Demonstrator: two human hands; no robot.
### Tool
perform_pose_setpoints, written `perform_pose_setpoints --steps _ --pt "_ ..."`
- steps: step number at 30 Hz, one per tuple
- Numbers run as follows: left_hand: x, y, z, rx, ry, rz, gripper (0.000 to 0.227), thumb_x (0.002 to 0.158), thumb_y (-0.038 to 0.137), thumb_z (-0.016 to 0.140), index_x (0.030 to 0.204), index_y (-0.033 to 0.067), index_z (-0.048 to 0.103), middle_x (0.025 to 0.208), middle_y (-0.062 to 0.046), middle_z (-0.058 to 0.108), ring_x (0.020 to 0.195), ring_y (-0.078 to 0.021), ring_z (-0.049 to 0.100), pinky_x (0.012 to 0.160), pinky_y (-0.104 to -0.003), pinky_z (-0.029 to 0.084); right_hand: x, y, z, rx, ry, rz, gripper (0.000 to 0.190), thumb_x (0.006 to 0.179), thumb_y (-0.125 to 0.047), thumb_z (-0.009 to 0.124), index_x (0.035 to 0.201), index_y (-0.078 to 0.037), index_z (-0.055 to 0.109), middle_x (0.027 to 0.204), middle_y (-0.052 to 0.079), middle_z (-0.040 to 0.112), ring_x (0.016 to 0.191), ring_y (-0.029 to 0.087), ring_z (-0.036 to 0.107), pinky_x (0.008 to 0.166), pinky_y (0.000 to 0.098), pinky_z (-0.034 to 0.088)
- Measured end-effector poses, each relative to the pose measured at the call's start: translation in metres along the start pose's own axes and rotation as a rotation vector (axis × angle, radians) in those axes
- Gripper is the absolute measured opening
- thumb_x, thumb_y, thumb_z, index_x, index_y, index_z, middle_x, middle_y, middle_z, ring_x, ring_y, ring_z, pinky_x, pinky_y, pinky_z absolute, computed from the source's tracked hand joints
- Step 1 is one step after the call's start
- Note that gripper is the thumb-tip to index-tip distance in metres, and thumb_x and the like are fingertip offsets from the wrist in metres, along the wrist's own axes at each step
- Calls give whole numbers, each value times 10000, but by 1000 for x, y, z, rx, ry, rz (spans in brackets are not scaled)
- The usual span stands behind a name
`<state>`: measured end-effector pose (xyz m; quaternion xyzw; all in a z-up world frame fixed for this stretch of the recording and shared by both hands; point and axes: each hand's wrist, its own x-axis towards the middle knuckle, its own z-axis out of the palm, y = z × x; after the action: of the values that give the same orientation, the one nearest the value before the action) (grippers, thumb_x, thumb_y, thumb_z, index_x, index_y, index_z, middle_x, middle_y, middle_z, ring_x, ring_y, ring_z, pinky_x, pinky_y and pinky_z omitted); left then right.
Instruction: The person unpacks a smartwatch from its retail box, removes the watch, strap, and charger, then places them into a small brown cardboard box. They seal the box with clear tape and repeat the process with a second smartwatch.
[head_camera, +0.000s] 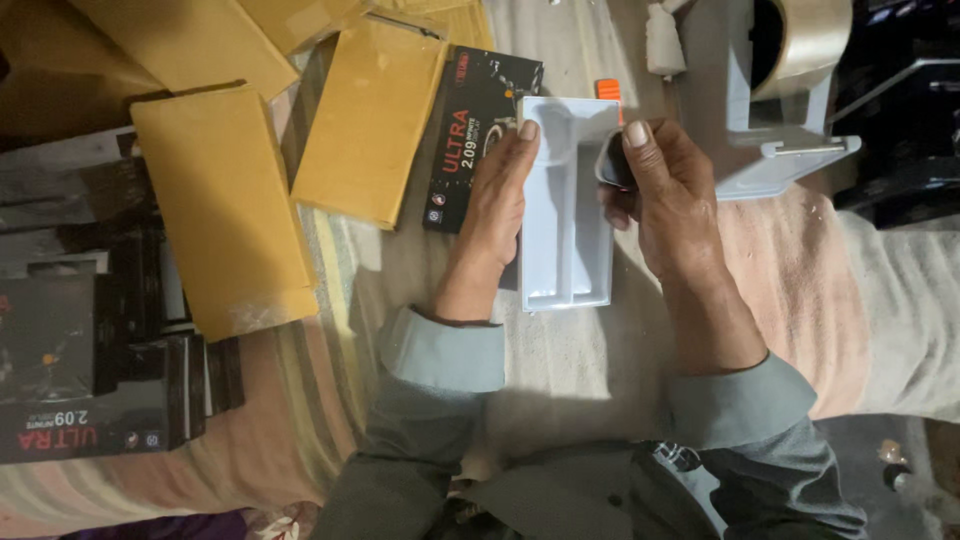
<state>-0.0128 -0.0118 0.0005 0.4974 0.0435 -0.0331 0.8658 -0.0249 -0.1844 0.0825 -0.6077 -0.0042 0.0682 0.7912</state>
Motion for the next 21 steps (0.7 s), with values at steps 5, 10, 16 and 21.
perform_pose_setpoints --steps 5,10,16,21 --pt "5 -7 0 -10 -28 23 519 1077 463 605 1229 -29 666 1102 -64 614 1058 -157 534 977 -309 416 11 4 14 -390 53 -206 234 1051 -142 688 1211 14 618 943 49 712 755 112 661 601 215 517" --pt "8 -15 1 -117 -65 -15 542 1021 469 627 1277 -9 646 1174 -39 634 1143 -129 531 1054 -297 386 24 10 33 -808 184 -463 229 996 -112 767 1175 1 680 1036 69 750 810 119 735 645 230 594" --pt "10 -22 0 -189 -16 -12 498 999 431 666 1246 -1 663 1178 -34 647 1162 -129 538 1067 -319 389 4 3 39 -1002 275 -599 233 1024 -109 778 1235 -34 712 1221 125 663 849 199 641 734 349 546" --pt "10 -25 2 -183 -36 -14 485 1033 422 662 1258 -6 682 1157 -46 636 1123 -145 526 1040 -333 393 -11 7 24 -1148 190 -676 258 1047 -44 718 1303 -12 708 1366 156 610 1281 312 502 1097 445 449"
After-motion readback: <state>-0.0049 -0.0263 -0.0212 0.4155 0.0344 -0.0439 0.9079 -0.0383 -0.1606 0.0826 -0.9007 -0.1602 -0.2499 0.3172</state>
